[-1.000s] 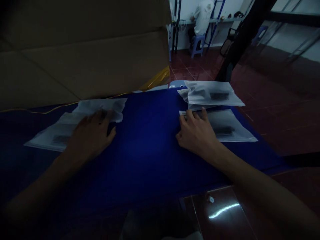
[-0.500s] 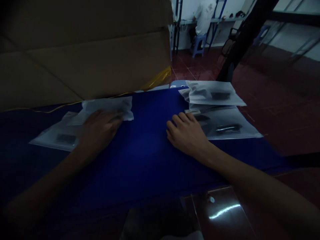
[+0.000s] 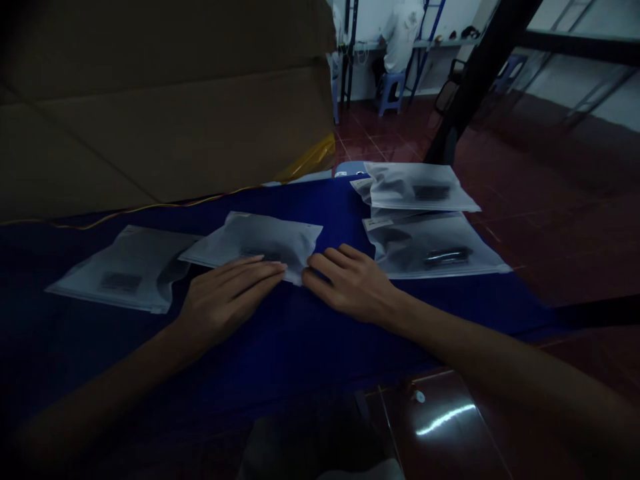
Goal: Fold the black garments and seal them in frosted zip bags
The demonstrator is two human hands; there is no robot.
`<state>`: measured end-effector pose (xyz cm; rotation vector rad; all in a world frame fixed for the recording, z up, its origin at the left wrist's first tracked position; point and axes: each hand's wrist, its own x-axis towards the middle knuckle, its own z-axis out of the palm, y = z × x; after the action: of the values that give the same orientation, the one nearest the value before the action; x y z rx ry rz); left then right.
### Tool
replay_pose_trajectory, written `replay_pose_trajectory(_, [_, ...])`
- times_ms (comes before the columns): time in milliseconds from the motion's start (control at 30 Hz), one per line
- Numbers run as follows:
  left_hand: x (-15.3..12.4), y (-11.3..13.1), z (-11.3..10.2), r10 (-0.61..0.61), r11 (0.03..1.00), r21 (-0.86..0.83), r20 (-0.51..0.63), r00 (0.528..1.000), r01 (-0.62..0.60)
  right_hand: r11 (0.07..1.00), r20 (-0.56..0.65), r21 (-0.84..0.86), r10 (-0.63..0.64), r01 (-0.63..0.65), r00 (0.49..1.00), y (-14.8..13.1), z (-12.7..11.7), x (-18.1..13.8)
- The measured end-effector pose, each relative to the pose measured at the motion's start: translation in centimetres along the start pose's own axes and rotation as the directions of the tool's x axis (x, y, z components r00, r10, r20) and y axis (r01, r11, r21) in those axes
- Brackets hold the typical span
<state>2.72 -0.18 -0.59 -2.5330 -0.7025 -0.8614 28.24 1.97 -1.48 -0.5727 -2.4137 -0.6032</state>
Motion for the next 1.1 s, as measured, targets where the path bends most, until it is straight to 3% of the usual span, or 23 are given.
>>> replay_pose_trajectory(100, [0.2, 0.4, -0.2, -0.006, 0.999, -0.036, -0.017, 1.000, 0.005, 0.998, -0.127, -0.015, -0.066, 0.064, 0.990, -0.2, -0.3, 0.2])
replay_pose_trajectory(200, [0.2, 0.5, -0.2, -0.015, 0.999, -0.046, -0.022, 1.000, 0.014, 0.998, -0.191, 0.022, -0.050, 0.055, 0.980, -0.3, -0.3, 0.3])
replay_pose_trajectory(467, [0.8, 1.7, 0.2, 0.068, 0.992, -0.104, -0.069, 0.995, -0.075, 0.988, -0.203, 0.069, -0.123, 0.139, 0.971, -1.1, -0.1, 0.2])
replay_pose_trajectory(733, [0.3, 0.0, 0.2, 0.073, 0.997, -0.036, -0.031, 0.997, -0.074, 0.991, -0.051, 0.071, -0.106, 0.110, 0.993, -1.1, 0.1, 0.1])
replay_pose_trajectory(900, [-0.5, -2.1, -0.1, 0.028, 0.990, 0.130, 0.121, 0.992, -0.044, 0.997, 0.219, -0.054, -0.042, 0.055, 0.975, -0.1, -0.1, 0.0])
replay_pose_trajectory(1100, [-1.2, -3.9, -1.0, -0.149, 0.958, 0.285, 0.359, 0.921, 0.044, 0.970, 0.346, -0.232, 0.148, -0.069, 0.926, 1.2, -1.2, -0.3])
